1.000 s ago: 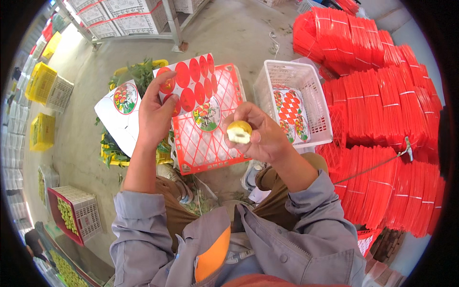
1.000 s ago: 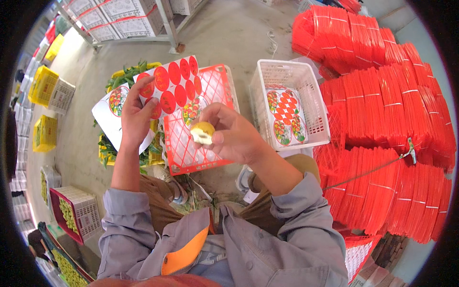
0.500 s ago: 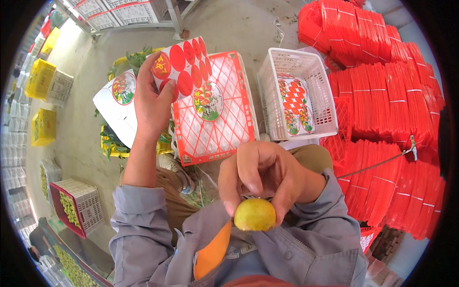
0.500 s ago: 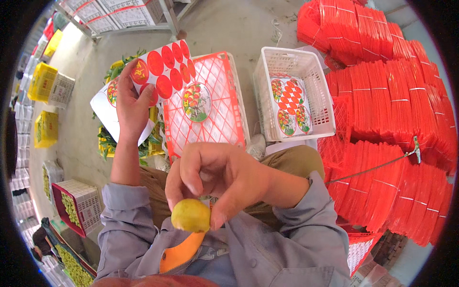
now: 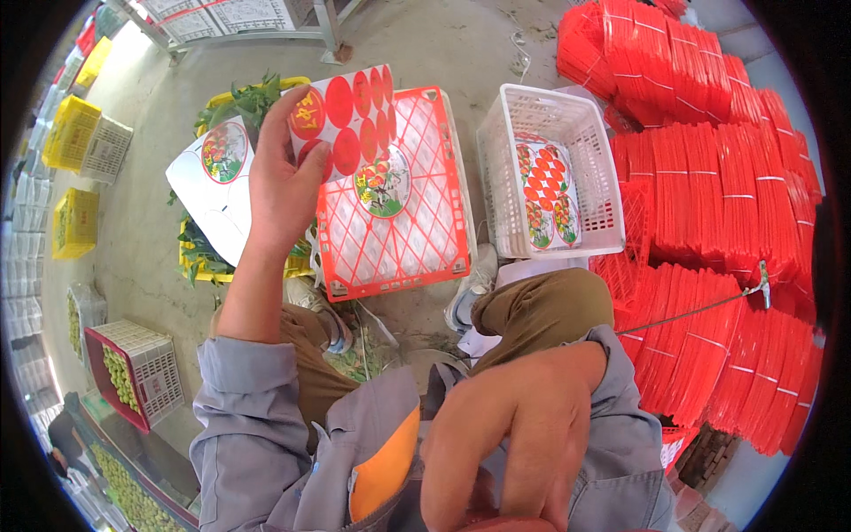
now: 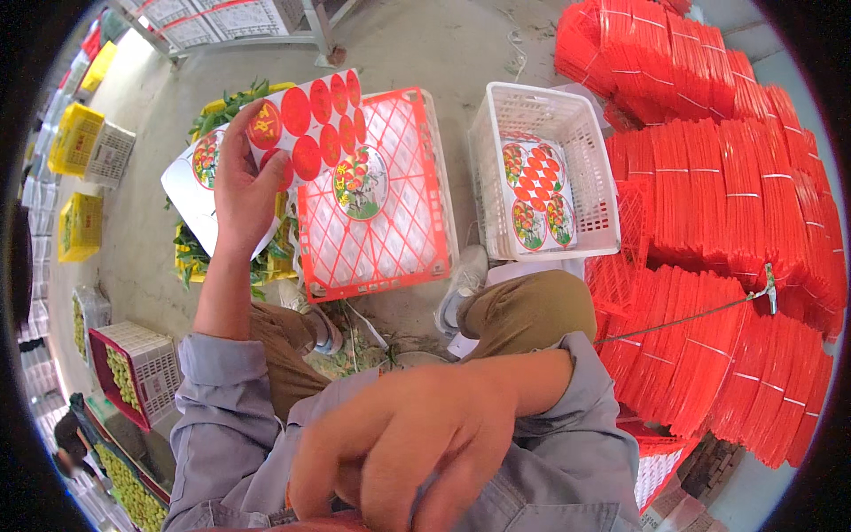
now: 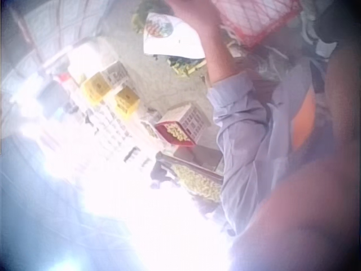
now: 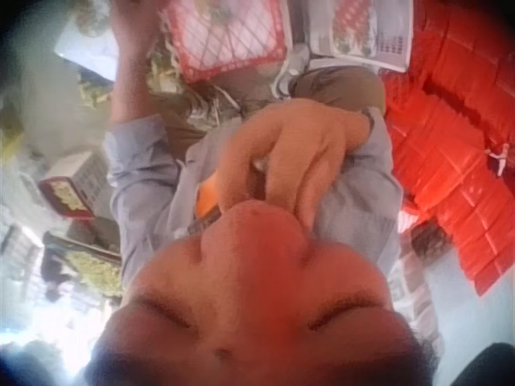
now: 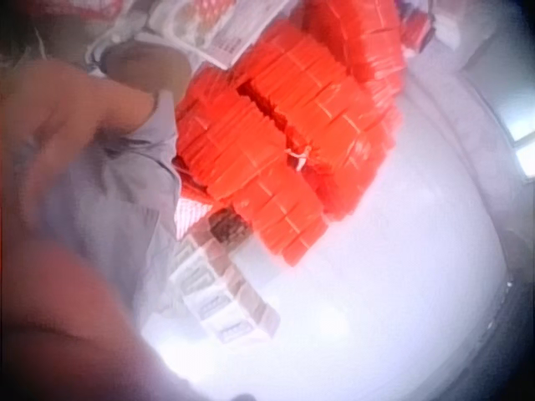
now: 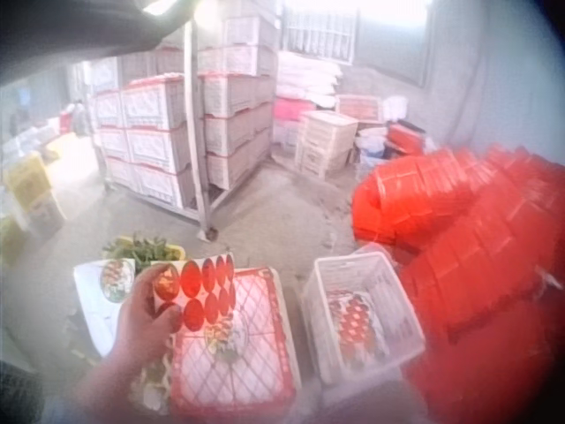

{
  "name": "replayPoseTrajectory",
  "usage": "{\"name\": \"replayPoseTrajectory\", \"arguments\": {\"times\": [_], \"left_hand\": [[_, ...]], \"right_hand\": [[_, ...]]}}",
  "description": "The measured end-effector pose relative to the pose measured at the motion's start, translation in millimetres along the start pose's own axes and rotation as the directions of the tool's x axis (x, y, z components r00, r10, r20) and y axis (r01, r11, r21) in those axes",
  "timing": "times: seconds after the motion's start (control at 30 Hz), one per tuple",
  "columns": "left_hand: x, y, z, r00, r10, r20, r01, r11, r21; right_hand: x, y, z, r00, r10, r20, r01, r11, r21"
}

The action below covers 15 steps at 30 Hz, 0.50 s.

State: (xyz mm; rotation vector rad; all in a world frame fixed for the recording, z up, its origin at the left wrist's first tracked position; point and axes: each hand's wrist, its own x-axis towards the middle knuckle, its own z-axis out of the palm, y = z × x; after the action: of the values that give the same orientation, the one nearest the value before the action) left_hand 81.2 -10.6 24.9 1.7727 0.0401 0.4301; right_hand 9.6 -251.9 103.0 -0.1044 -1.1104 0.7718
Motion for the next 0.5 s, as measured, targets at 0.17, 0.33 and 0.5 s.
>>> {"name": "replayPoseTrajectory", "arguments": {"times": [0.17,0.33,0.5], "left_hand": [[-3.1,2.4,0.5,0.998,-0.031,0.046,0.034,0.997,-0.065],[-11.8,3.6,15.5,0.983,-0.111,0.143,0.146,0.953,-0.266],[-26.0,-0.1,33.2,0.962,-0.193,0.192,0.239,0.937,-0.253]], "right_hand": [[-23.3,-41.0,-66.4,0.817,-0.095,-0.569,-0.276,0.801,-0.531],[-30.3,-37.4,-112.2,0.556,-0.409,-0.724,-0.721,0.197,-0.664],[-30.2,-24.9,-111.5,0.850,-0.250,-0.464,-0.517,-0.227,-0.825]]}}
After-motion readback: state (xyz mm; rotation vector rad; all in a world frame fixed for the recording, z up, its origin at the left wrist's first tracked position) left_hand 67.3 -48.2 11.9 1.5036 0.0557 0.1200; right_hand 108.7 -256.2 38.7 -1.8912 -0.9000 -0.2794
